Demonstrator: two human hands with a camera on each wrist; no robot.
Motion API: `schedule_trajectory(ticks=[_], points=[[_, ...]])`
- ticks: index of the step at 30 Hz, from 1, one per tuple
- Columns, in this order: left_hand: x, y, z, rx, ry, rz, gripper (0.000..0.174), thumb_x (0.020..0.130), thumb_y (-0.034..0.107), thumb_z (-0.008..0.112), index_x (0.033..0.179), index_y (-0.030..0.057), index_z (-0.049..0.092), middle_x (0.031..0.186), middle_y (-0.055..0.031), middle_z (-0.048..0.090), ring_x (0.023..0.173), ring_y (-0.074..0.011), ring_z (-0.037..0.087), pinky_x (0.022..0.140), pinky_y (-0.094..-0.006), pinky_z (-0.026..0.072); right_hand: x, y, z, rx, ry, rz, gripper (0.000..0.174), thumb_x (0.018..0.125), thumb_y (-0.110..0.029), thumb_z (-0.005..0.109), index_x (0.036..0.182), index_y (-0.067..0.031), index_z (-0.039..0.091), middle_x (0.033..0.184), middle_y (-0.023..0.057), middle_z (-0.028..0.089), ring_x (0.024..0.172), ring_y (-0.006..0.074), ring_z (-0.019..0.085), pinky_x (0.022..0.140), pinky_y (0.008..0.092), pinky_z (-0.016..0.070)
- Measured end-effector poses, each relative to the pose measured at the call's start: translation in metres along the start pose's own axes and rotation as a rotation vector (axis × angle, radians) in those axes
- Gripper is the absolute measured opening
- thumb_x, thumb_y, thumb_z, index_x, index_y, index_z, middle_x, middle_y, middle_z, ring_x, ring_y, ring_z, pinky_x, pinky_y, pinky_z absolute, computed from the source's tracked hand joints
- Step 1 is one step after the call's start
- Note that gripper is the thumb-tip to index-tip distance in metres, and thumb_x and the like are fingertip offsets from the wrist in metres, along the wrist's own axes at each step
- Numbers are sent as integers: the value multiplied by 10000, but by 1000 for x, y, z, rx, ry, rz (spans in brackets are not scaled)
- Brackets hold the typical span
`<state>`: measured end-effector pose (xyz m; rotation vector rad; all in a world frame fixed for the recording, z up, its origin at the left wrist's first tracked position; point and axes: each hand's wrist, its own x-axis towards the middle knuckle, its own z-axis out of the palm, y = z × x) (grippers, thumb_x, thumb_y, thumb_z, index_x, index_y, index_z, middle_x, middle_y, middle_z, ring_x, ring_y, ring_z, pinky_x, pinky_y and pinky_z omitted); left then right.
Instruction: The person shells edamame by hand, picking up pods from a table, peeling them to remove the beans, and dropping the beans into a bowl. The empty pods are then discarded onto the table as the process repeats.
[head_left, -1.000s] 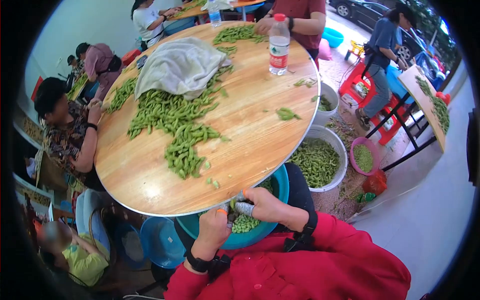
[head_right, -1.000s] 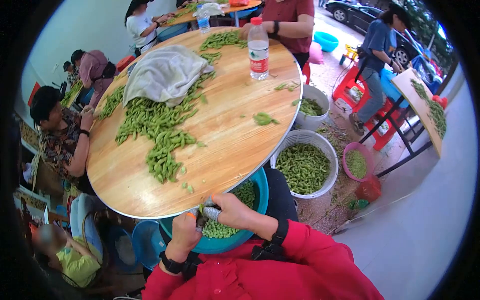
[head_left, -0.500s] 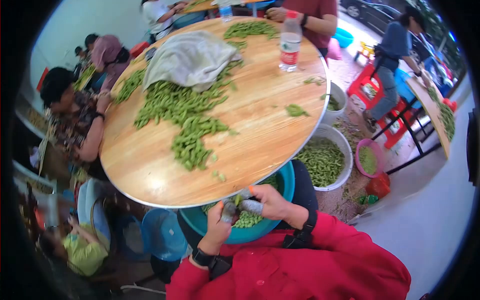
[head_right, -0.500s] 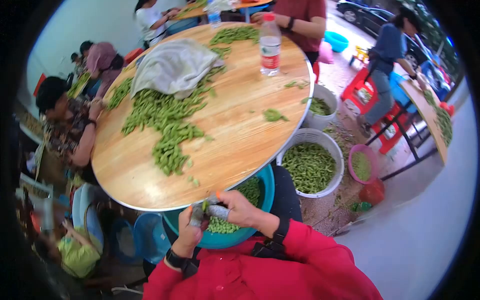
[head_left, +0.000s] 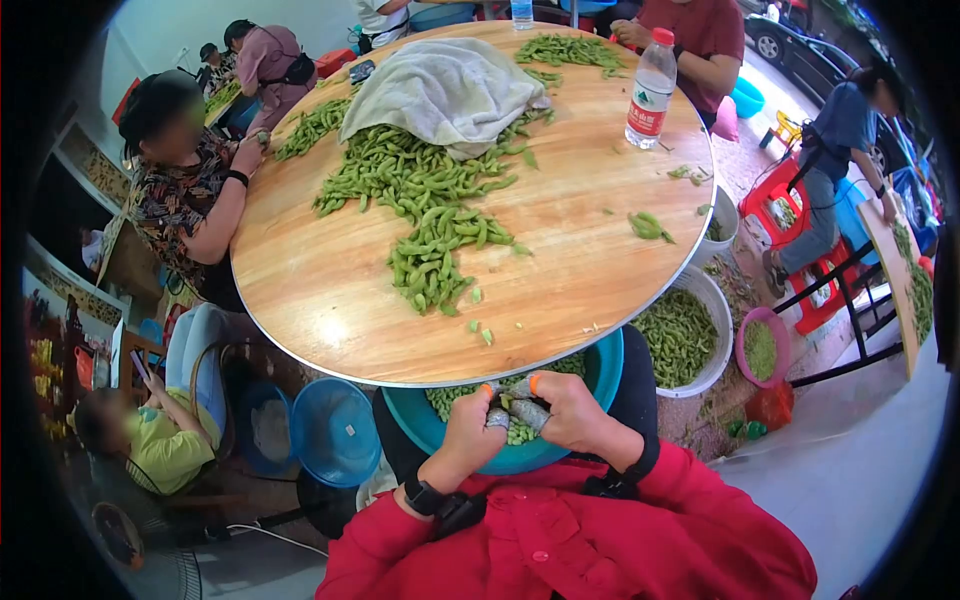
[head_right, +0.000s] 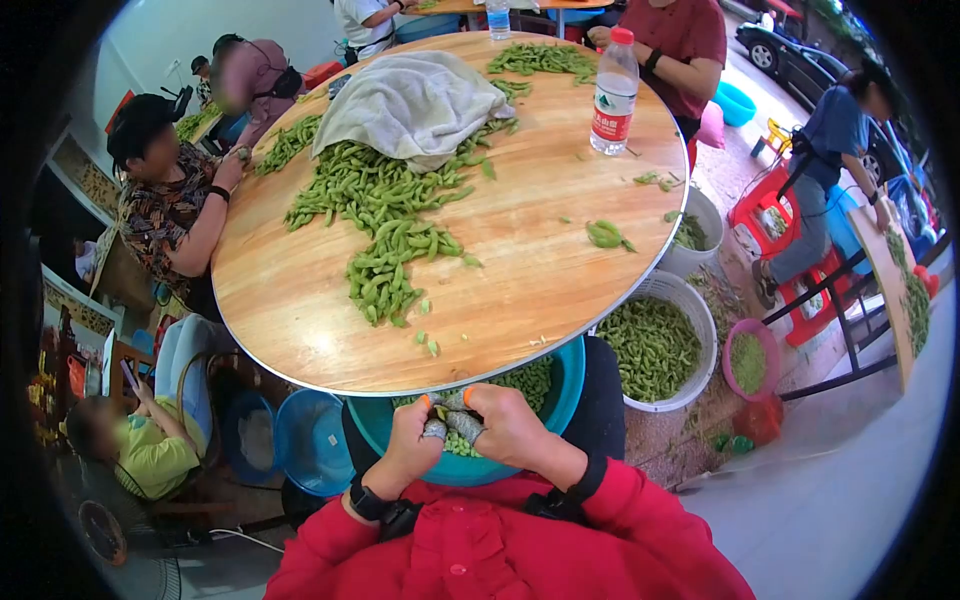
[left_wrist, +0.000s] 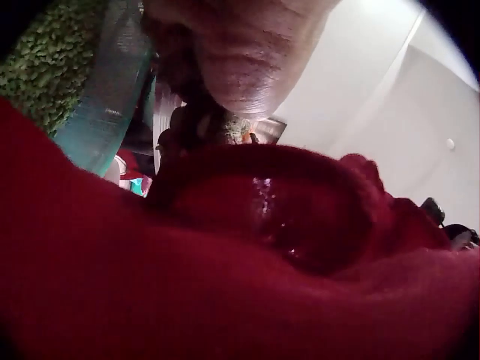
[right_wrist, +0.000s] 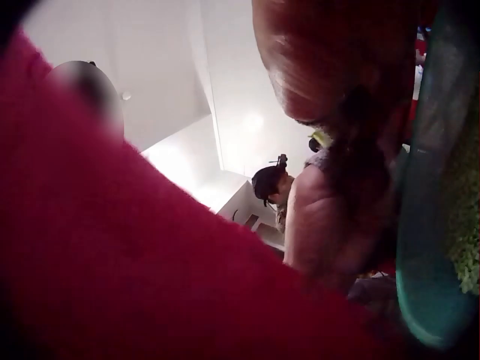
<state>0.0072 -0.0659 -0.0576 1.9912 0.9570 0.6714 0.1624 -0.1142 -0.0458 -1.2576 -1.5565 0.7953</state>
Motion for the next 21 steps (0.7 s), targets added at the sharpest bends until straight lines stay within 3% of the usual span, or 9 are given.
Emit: schedule_trajectory(ticks=[2, 3, 4, 6, 11, 14, 18, 21], points=[[8, 7, -6, 80, 84, 189, 176, 687, -6, 466, 848, -5, 540, 610, -172, 529, 550, -301, 543, 518, -334, 413, 1, -4, -16, 10, 68, 30, 85, 709, -25, 577, 793, -7, 576, 684, 152, 543, 617, 285, 540, 557, 334, 427], [15, 11, -12, 139, 103, 160, 197, 690, 18, 479, 876, 1, 542, 633, -176, 535, 586, -318, 546, 534, -362, 417, 0, -7, -29, 14, 104, 48, 95, 715, -23, 574, 808, -14, 588, 687, 146, 553, 618, 268, 548, 560, 325, 432], [26, 17, -20, 197, 119, 131, 221, 693, 41, 491, 904, 7, 544, 657, -180, 541, 622, -335, 550, 550, -390, 421, -3, -9, -43, 32, 121, 152, 118, 735, -14, 560, 836, -36, 616, 700, 109, 579, 641, 186, 564, 579, 286, 440], [52, 22, -27, 353, 148, 107, 236, 707, 75, 509, 932, 17, 544, 691, -177, 552, 668, -349, 555, 575, -417, 429, -9, -4, -71, 18, 232, 236, 94, 749, -15, 553, 812, -21, 623, 723, 56, 604, 657, 118, 549, 598, 253, 436], [104, 8, -22, 769, 119, 75, 201, 775, 152, 523, 926, 20, 527, 761, -160, 582, 678, -324, 569, 566, -425, 442, -48, 41, -120, -261, 441, 412, 64, 742, -31, 551, 768, 10, 594, 627, 45, 567, 577, 102, 494, 534, 256, 395], [106, 0, -13, 778, 65, 46, 191, 759, 184, 542, 876, 34, 523, 740, -141, 574, 659, -308, 563, 554, -417, 444, -79, 83, -138, -302, 542, 527, 55, 732, -18, 538, 733, 22, 576, 582, 29, 515, 535, 83, 442, 482, 262, 351], [62, 8, -3, 700, 107, 204, 155, 707, 185, 591, 747, 58, 512, 692, -114, 549, 634, -275, 559, 518, -392, 444, -110, 130, -153, -382, 565, 597, 46, 720, -5, 522, 698, 30, 543, 552, 15, 475, 507, 76, 403, 448, 270, 313], [19, 7, 1, 580, 71, 409, 159, 636, 137, 625, 760, 69, 552, 725, -92, 556, 635, -263, 557, 526, -375, 446, -119, 152, -159, -499, 624, 633, 74, 676, 6, 533, 739, 41, 517, 538, 77, 489, 507, 155, 467, 473, 311, 357]])
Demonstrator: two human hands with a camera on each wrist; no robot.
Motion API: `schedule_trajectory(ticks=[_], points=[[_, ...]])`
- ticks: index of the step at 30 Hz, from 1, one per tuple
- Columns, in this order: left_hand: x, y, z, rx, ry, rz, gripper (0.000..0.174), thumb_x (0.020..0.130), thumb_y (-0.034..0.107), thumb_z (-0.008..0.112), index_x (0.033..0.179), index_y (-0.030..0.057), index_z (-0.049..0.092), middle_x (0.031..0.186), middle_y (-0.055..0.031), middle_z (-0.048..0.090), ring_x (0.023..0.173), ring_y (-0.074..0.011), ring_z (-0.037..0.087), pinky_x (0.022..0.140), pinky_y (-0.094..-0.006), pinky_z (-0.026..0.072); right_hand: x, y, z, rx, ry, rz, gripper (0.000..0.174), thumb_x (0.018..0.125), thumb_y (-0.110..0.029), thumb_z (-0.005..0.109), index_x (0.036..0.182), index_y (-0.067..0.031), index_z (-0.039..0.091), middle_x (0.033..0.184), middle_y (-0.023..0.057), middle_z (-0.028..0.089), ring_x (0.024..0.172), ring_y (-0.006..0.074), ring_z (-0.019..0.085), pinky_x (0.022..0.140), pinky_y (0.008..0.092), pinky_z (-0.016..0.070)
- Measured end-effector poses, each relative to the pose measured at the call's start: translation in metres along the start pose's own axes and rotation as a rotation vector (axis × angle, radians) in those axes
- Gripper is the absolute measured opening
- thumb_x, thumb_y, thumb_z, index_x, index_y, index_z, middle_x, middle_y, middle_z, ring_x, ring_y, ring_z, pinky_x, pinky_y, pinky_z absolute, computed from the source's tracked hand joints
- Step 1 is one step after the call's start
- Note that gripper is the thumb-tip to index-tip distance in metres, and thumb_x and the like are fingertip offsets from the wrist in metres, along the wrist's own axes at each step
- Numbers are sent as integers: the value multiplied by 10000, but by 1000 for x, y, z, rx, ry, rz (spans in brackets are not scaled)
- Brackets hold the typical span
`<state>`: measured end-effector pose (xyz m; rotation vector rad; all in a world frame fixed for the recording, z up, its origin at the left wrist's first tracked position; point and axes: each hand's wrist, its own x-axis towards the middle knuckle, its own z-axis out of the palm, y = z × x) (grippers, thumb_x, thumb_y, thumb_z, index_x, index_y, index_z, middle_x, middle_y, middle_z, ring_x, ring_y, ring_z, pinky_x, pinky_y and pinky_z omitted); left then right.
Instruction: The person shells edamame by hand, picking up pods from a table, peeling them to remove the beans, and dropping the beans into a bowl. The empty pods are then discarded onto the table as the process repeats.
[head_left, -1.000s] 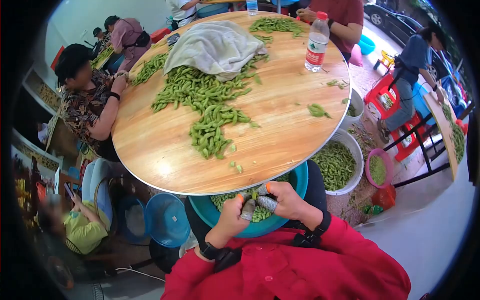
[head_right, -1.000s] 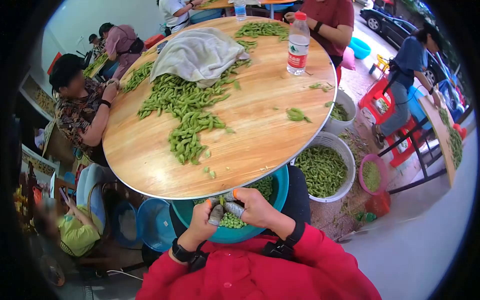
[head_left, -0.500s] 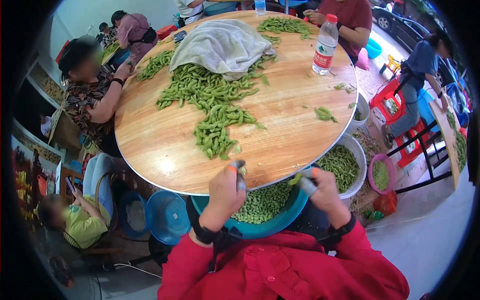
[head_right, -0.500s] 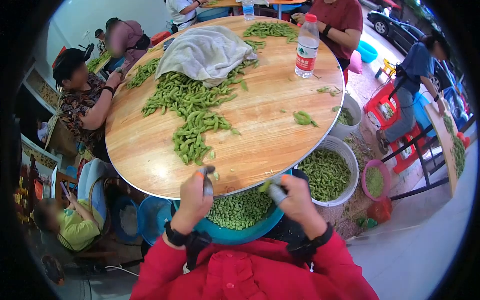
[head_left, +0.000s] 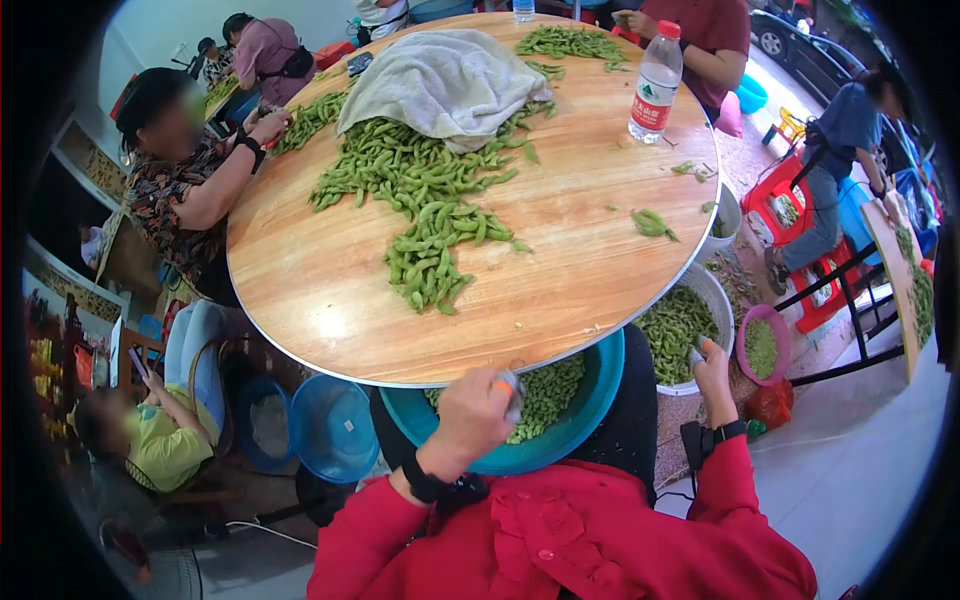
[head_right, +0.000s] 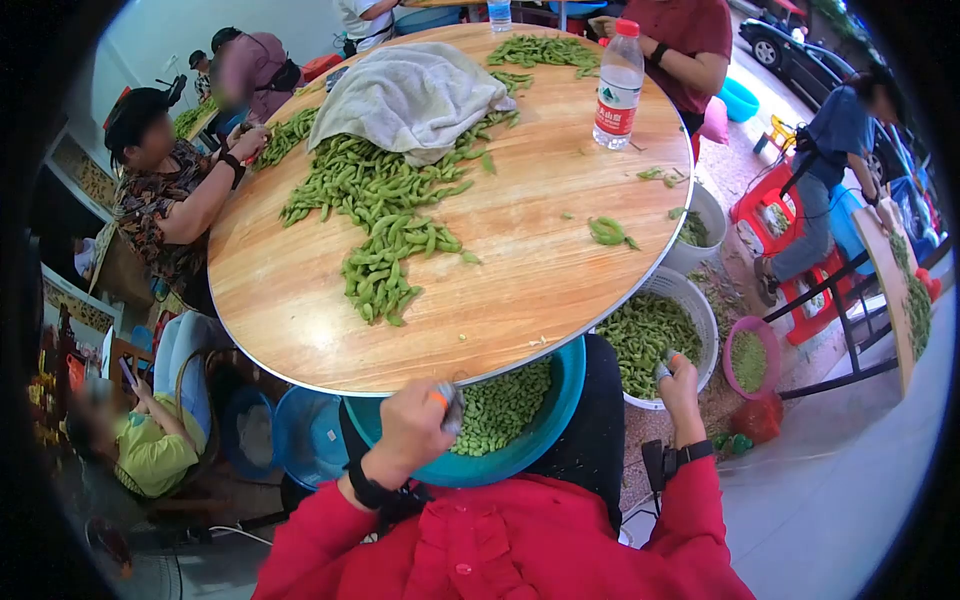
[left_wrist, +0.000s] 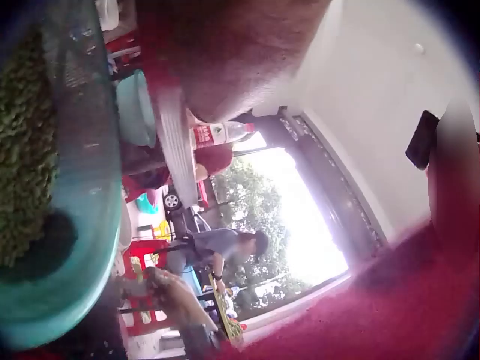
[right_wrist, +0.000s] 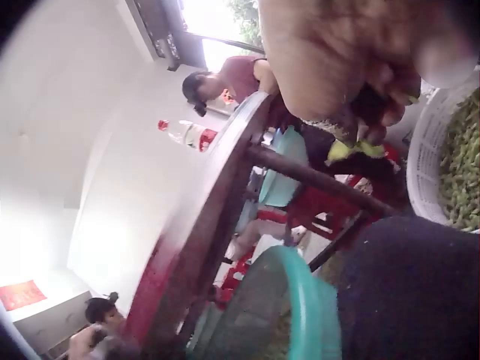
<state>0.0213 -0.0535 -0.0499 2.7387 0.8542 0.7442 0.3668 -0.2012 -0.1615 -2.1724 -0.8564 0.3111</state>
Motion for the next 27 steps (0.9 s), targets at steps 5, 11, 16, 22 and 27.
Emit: schedule_trajectory(ticks=[5, 11, 16, 22, 27], points=[[-10, 7, -17, -124, 40, 241, 261, 586, 89, 624, 845, 74, 602, 808, -76, 581, 666, -244, 570, 561, -330, 455, 6, 4, 0, -223, -26, 1, 164, 643, 5, 534, 799, 53, 525, 685, 233, 572, 675, 358, 582, 571, 387, 426], [21, -38, -40, -97, 268, -150, 241, 655, -11, 586, 896, 6, 584, 761, -143, 559, 685, -303, 549, 598, -359, 451, -2, -12, -1, -288, -3, -72, 134, 616, 15, 531, 748, 37, 528, 677, 223, 560, 719, 389, 563, 626, 415, 423], [59, -107, -30, 75, 185, -337, 243, 703, 53, 614, 930, -13, 559, 749, -177, 566, 670, -349, 549, 607, -407, 447, -6, -27, -3, -314, -130, -35, 106, 608, 39, 511, 714, 29, 516, 688, 229, 545, 716, 396, 549, 611, 411, 412], [64, -114, -36, -72, 69, -485, 194, 727, 44, 604, 904, -28, 572, 764, -176, 596, 653, -288, 579, 586, -350, 459, -20, -104, -13, -118, -250, -116, 109, 654, 10, 561, 761, 16, 578, 724, 189, 572, 677, 313, 567, 606, 345, 428], [45, -75, -44, -901, 129, -679, 141, 762, -3, 588, 903, -17, 582, 797, -73, 611, 662, -132, 570, 566, -232, 451, -45, -183, 8, 381, -510, -345, 203, 757, -74, 597, 948, -6, 609, 798, 94, 616, 729, 154, 574, 651, 268, 448]])
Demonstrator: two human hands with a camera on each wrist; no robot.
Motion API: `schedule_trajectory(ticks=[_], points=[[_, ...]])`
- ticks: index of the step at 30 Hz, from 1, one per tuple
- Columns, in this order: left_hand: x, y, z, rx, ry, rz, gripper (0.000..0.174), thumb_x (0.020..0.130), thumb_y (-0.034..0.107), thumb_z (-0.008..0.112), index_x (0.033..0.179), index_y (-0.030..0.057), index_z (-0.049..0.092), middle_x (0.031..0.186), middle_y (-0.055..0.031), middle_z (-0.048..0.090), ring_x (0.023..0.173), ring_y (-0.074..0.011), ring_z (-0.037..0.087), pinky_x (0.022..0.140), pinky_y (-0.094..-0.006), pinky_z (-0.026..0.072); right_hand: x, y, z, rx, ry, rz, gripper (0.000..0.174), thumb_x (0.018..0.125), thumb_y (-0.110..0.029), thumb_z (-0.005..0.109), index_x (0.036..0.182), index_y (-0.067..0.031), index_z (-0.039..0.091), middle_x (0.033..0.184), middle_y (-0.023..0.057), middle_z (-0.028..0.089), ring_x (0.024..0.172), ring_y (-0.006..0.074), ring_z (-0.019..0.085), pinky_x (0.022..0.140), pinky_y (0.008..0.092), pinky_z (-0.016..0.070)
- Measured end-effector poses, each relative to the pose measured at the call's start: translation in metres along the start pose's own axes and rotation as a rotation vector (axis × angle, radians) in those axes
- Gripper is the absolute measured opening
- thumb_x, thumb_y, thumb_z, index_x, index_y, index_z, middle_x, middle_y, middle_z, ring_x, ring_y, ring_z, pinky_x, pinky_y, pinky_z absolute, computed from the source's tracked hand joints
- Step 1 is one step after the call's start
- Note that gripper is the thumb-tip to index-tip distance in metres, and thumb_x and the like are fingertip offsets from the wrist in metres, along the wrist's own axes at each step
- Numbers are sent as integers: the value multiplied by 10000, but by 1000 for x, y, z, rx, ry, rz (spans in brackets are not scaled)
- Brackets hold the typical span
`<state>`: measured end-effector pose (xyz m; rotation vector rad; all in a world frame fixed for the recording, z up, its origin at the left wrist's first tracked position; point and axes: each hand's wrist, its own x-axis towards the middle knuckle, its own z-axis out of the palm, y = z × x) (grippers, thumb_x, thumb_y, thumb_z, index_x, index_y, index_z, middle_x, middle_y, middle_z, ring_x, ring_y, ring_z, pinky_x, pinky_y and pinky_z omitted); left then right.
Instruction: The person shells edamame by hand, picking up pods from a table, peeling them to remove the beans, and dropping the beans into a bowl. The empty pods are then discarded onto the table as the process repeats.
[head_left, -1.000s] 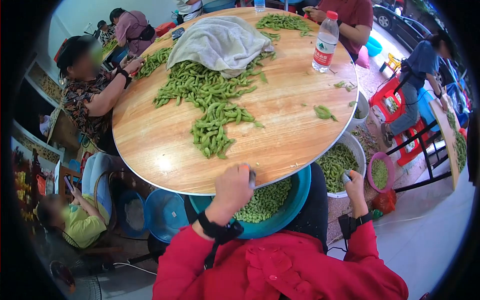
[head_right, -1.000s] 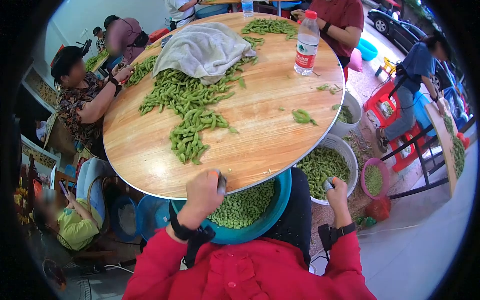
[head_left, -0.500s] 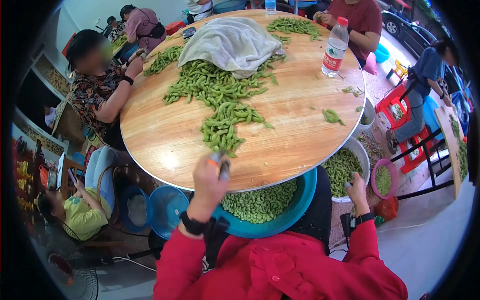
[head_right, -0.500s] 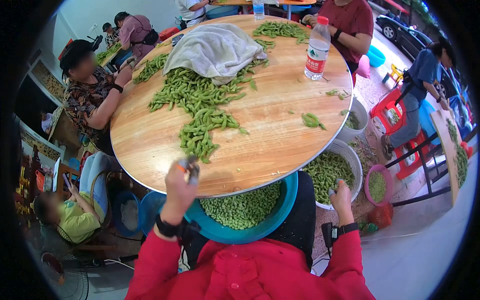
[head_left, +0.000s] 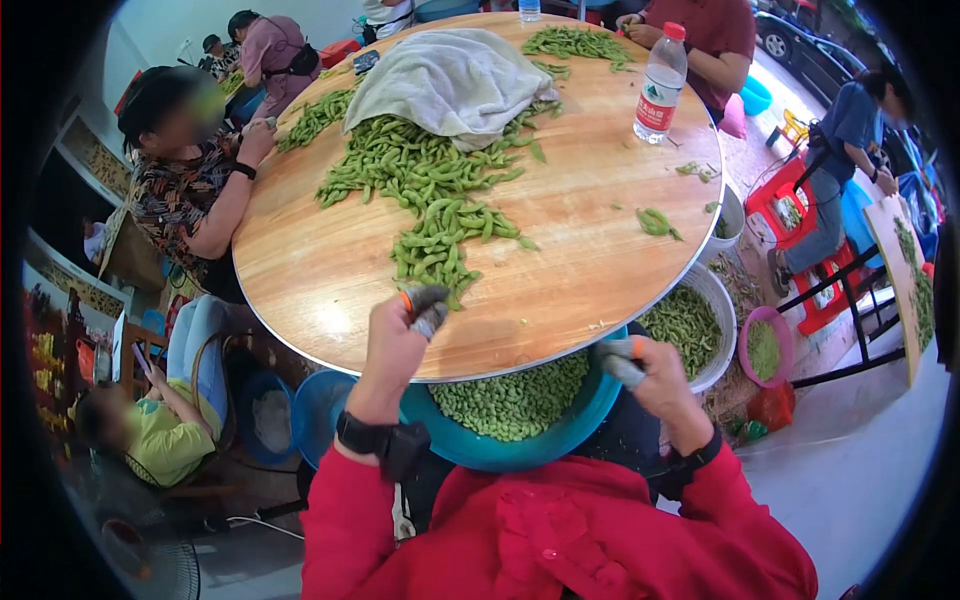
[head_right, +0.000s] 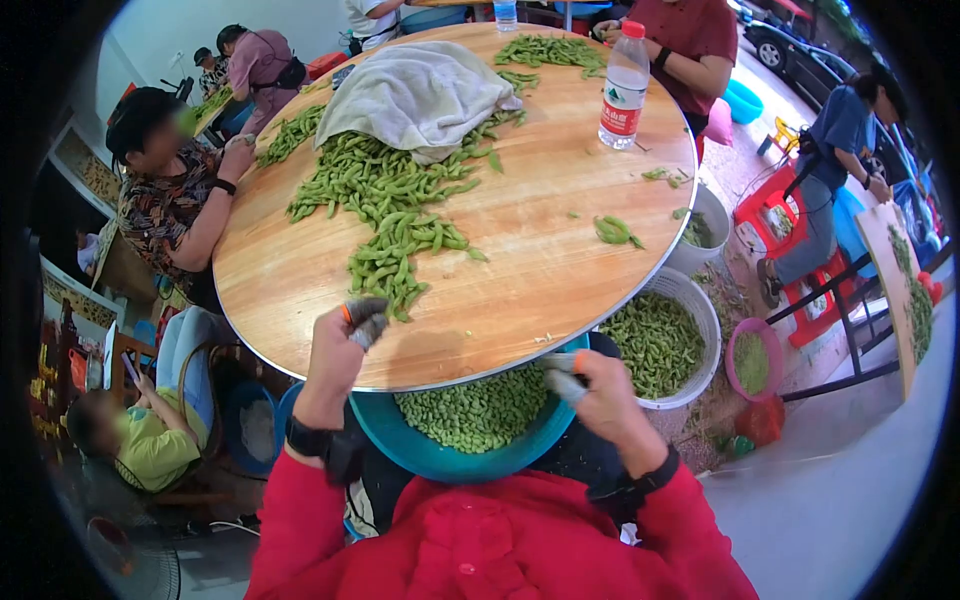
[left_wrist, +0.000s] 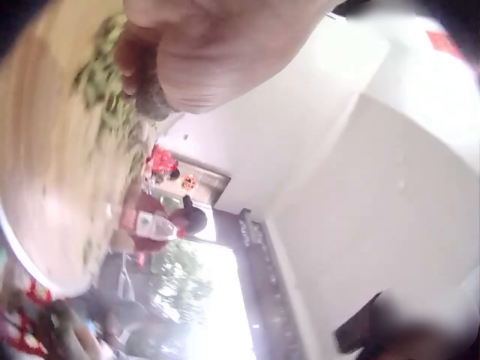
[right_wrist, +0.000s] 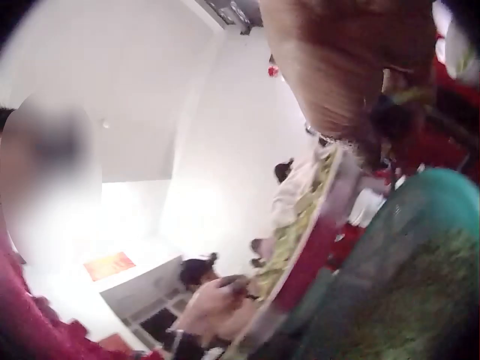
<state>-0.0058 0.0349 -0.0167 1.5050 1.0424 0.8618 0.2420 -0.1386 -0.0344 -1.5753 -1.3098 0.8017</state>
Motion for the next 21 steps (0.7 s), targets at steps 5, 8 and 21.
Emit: schedule_trajectory(ticks=[5, 8, 21], points=[[-53, 20, 33, -487, -186, -186, 219, 720, -41, 620, 927, 10, 567, 798, -58, 597, 671, -112, 558, 569, -206, 447, 16, -37, 47, 394, -187, 3, 221, 811, -119, 567, 995, 1, 585, 793, 40, 610, 731, 80, 522, 654, 229, 431], [-67, 15, 41, -566, -252, -175, 244, 701, -41, 642, 922, 19, 556, 783, -40, 589, 663, -106, 555, 567, -215, 451, 16, -46, 55, 524, -231, 58, 169, 816, -115, 555, 930, 6, 588, 758, 2, 592, 699, 59, 487, 630, 230, 422], [-78, 20, 52, -501, -238, -168, 227, 682, -56, 658, 871, 17, 555, 760, -47, 596, 621, -99, 557, 528, -206, 447, 10, -46, 59, 490, -236, 118, 110, 808, -97, 543, 823, 4, 583, 674, -42, 512, 641, 35, 412, 559, 213, 374]])
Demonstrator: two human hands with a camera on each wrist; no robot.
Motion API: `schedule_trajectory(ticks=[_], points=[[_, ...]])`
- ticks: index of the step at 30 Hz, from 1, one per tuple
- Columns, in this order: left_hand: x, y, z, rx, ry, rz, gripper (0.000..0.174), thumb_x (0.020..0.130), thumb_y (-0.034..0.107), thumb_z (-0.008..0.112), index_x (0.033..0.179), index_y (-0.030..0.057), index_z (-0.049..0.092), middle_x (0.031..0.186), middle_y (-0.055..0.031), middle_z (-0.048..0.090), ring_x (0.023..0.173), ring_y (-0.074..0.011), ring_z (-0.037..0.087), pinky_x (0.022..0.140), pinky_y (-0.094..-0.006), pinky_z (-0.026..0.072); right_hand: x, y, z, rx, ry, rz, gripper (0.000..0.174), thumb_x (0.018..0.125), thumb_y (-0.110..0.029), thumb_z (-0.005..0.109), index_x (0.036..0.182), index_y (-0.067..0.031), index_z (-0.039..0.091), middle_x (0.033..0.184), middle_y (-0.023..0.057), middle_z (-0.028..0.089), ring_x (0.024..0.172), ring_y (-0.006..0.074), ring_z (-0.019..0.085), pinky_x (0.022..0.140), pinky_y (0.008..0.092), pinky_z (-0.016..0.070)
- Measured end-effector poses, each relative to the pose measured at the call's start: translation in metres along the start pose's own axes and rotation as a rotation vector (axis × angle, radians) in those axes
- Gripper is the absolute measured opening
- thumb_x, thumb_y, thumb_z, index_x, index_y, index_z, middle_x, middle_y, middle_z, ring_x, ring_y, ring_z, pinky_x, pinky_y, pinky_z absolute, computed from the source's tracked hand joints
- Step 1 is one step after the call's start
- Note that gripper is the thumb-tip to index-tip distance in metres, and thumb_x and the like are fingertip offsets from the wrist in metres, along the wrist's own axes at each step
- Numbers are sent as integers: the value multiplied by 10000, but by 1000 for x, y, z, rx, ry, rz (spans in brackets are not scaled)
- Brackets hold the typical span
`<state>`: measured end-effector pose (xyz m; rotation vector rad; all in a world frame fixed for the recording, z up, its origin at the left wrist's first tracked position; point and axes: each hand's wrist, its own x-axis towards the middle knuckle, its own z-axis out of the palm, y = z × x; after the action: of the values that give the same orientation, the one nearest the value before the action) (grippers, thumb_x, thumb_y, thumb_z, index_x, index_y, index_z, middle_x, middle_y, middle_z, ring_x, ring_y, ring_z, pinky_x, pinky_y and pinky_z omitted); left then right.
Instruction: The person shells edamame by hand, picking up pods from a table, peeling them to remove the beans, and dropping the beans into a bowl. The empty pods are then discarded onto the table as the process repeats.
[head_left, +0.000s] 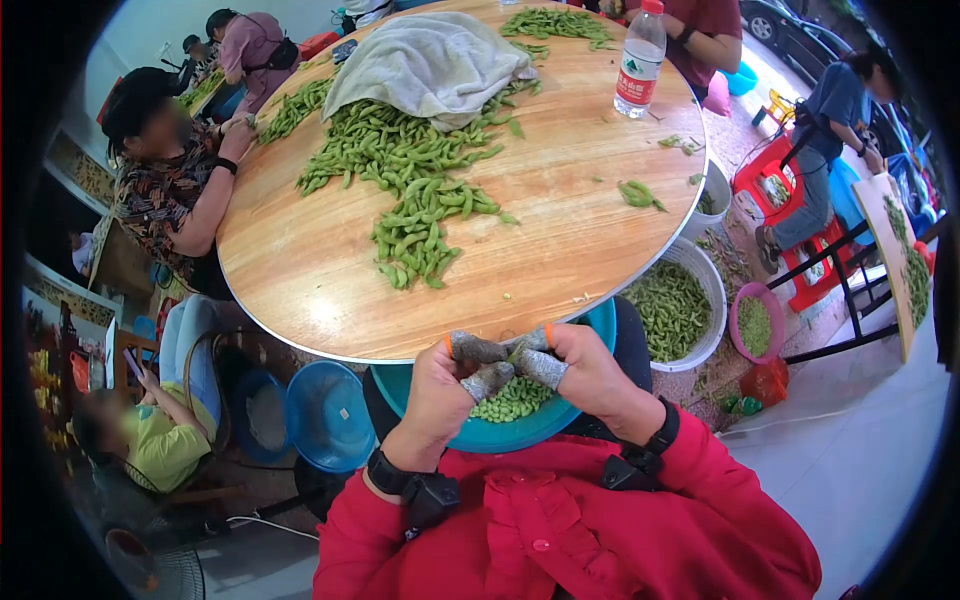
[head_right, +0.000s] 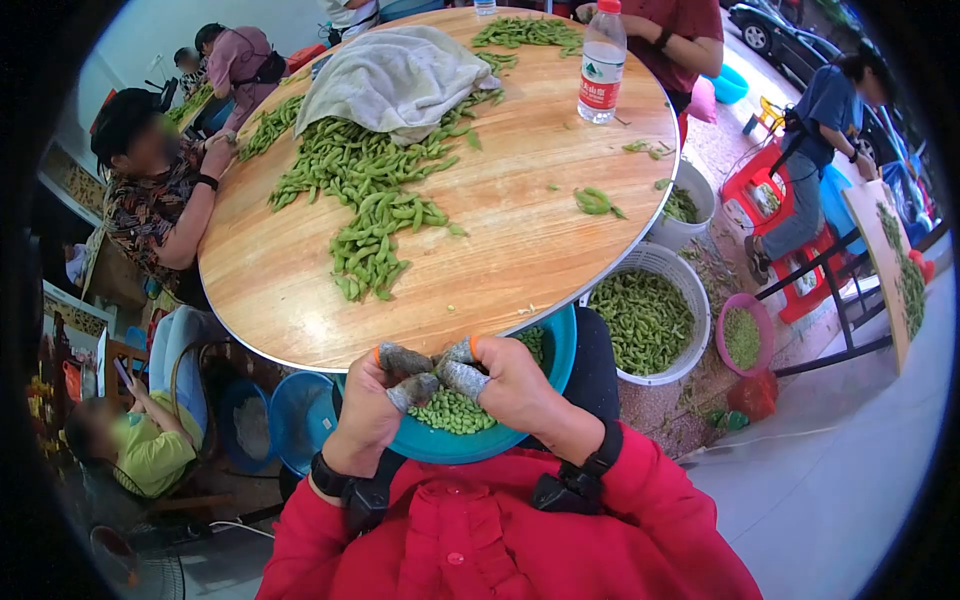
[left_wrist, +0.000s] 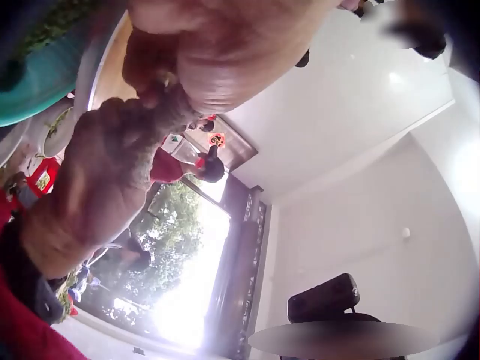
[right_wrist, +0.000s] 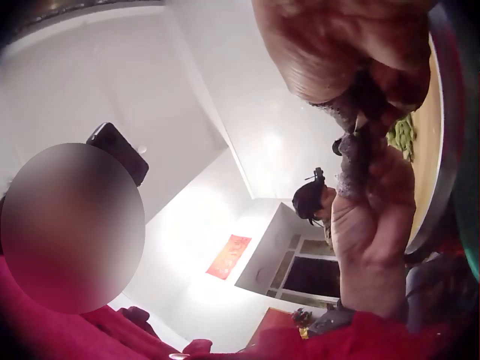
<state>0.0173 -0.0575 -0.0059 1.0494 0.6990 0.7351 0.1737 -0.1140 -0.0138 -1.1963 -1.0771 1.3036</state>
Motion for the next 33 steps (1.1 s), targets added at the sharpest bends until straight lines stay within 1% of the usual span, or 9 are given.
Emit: schedule_trajectory(ticks=[4, 10, 19, 21, 24, 27, 28, 31, 33], points=[[0, -5, -1, -23, 27, 8, 216, 688, -65, 648, 870, 8, 556, 765, -53, 596, 623, -101, 557, 531, -211, 454, 0, -1, 0, 79, -4, -12, 115, 823, -103, 534, 835, 2, 579, 699, -49, 522, 652, 33, 417, 561, 206, 366], [0, -5, 0, 38, 28, 70, 212, 691, -74, 638, 872, 1, 556, 776, -55, 597, 641, -98, 561, 539, -210, 459, -5, -14, -6, 170, -43, 88, 130, 838, -117, 530, 837, 4, 578, 710, -44, 532, 665, 28, 426, 568, 204, 372], [-1, -11, 2, 54, 49, 68, 213, 699, -80, 625, 879, 10, 557, 790, -47, 598, 668, -95, 566, 560, -210, 463, 2, 11, 0, 8, 37, -52, 103, 821, -90, 534, 826, 4, 577, 689, -32, 524, 657, 36, 427, 557, 213, 374], [0, -15, -3, 52, 48, 40, 198, 710, -74, 621, 877, 11, 554, 796, -40, 595, 682, -97, 566, 571, -218, 469, 3, 12, 0, 39, 32, 21, 97, 822, -88, 531, 810, 1, 570, 682, -30, 520, 652, 39, 426, 557, 215, 374], [-1, -15, 2, 412, 45, 262, 188, 710, -44, 620, 878, 6, 551, 783, -79, 598, 665, -168, 585, 570, -267, 474, 3, 9, -2, 73, 32, 59, 88, 825, -79, 522, 795, -5, 560, 678, -28, 516, 645, 42, 424, 554, 216, 373], [-3, -3, 1, 1206, 1, 617, 207, 694, -10, 617, 889, -4, 547, 770, -137, 589, 665, -268, 585, 584, -321, 471, 2, 9, -2, 57, 37, 29, 78, 831, -73, 515, 808, -9, 554, 699, -29, 523, 650, 45, 433, 567, 214, 379], [-4, -9, -2, 1268, -5, 648, 255, 660, 12, 619, 905, -2, 550, 765, -173, 569, 666, -334, 564, 591, -352, 462, 2, 9, -1, 45, 38, 13, 76, 834, -72, 512, 816, -11, 553, 709, -29, 527, 654, 45, 438, 574, 213, 382], [-3, -17, -9, 1254, -34, 688, 210, 708, 28, 610, 906, -3, 547, 706, -145, 562, 626, -281, 571, 589, -345, 461, 0, 7, -1, 113, -5, -66, 70, 836, -74, 516, 841, -10, 546, 745, -29, 535, 676, 46, 455, 604, 210, 392], [-3, -16, 0, 965, -19, 597, 143, 766, 68, 582, 889, 0, 553, 663, -107, 554, 588, -213, 551, 553, -315, 446, 0, 12, -2, 178, -34, -63, 71, 833, -76, 522, 850, -10, 544, 760, -24, 540, 689, 49, 464, 620, 214, 398]])
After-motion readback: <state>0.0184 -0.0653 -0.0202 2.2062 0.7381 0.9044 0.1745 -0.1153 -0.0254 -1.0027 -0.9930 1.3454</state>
